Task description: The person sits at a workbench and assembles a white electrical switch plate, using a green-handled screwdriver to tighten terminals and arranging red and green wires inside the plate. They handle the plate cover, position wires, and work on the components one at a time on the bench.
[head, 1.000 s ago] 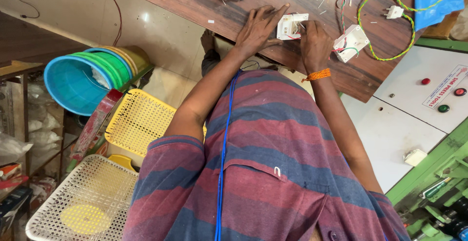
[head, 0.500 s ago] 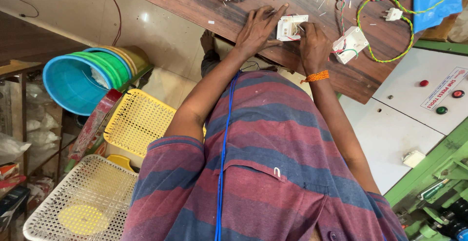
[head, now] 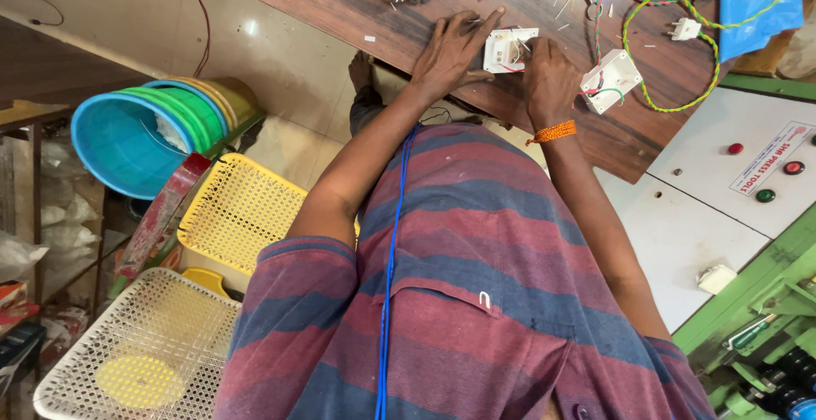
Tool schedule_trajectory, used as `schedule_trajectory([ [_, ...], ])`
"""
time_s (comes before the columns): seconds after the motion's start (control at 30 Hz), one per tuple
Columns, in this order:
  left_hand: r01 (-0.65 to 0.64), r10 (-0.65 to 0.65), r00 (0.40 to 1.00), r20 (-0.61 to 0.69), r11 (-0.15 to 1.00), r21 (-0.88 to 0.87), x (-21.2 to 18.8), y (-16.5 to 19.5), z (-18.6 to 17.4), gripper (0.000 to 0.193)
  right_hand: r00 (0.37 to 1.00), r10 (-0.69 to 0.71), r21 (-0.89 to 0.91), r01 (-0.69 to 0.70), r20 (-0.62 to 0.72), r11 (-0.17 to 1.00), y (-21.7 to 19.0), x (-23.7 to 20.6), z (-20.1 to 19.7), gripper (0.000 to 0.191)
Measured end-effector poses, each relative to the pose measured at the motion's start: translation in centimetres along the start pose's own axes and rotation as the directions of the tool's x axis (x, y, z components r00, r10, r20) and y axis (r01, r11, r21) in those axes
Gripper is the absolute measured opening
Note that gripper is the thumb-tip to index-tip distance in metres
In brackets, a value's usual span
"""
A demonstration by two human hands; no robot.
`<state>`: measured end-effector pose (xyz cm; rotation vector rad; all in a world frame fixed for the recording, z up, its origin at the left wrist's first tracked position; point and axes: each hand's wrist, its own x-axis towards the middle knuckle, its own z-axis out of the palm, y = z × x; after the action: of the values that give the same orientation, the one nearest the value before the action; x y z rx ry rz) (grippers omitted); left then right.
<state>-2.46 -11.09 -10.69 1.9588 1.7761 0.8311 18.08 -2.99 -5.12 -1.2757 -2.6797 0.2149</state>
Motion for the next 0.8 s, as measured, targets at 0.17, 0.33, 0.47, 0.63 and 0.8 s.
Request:
schedule_trajectory([
  [0.17, -0.013, 0.013, 1.000, 0.002, 1.000, -0.001, 0.0, 0.2, -0.2, 0.118, 0.999, -0.044, -0.053, 0.043, -0.018, 0.998, 0.4, 0.2, 0.0, 0.015],
  [0.33, -0.036, 0.036, 0.999, -0.025, 0.999, 0.018, -0.1, 0.4, -0.3, 0.117, 0.994, -0.036, -0.011, 0.035, -0.099, 0.999, -0.3, -0.3, -0.3, 0.014],
  [0.47, -0.025, 0.026, 0.999, -0.026, 1.000, 0.015, -0.1, 0.5, -0.2, 0.118, 0.991, -0.051, -0.014, 0.050, -0.120, 0.999, -0.5, -0.3, -0.4, 0.019],
  [0.63, -0.008, 0.008, 0.999, -0.032, 1.000, 0.009, 0.1, 0.6, -0.2, 0.120, 0.993, -0.068, 0.023, 0.070, -0.097, 0.997, -0.1, 0.2, -0.4, 0.018],
  [0.8, 0.021, -0.021, 1.000, -0.004, 1.000, 0.006, 0.2, 0.8, -0.2, 0.119, 1.000, 0.017, 0.006, -0.016, -0.023, 1.000, 0.0, 0.6, -0.7, 0.022],
])
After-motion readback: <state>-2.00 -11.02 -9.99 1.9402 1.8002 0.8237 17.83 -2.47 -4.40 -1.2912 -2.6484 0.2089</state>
